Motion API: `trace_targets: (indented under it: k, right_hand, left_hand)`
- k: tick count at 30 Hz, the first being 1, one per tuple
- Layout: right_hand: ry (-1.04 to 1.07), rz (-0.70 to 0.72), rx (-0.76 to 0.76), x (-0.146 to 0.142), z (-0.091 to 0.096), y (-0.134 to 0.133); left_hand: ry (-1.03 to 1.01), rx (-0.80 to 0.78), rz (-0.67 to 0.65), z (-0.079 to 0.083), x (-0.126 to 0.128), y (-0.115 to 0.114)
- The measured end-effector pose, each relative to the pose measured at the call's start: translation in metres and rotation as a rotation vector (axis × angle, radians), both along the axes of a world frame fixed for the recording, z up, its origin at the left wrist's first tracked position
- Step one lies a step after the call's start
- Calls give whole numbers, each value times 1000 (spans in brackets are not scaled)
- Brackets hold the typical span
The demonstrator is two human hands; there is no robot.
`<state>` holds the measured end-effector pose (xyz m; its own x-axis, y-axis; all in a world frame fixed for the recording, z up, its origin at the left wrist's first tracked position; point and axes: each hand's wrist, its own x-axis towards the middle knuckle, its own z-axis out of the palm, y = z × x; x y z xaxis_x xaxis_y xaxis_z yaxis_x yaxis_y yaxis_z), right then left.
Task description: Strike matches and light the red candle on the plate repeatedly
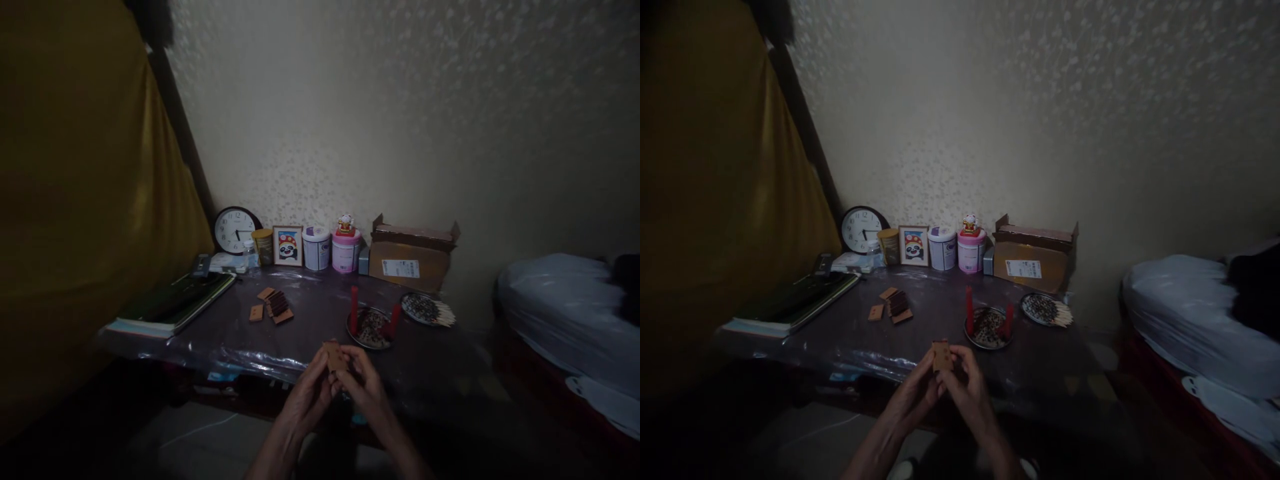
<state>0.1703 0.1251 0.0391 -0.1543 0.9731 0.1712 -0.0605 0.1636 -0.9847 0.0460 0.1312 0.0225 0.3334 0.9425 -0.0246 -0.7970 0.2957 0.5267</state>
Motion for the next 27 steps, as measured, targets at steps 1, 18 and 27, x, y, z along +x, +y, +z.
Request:
trace_targets:
  k: [1, 18, 27]
  right_hand:
    - [20, 53, -31, 5, 3, 2]
    - [125, 57, -196, 28, 4, 9]
    - [95, -69, -205, 31, -5, 17]
  left_hand:
    - [-3, 7, -10, 1, -2, 0]
    - [20, -34, -287, -1, -4, -9]
    - [17, -74, -312, -4, -4, -10]
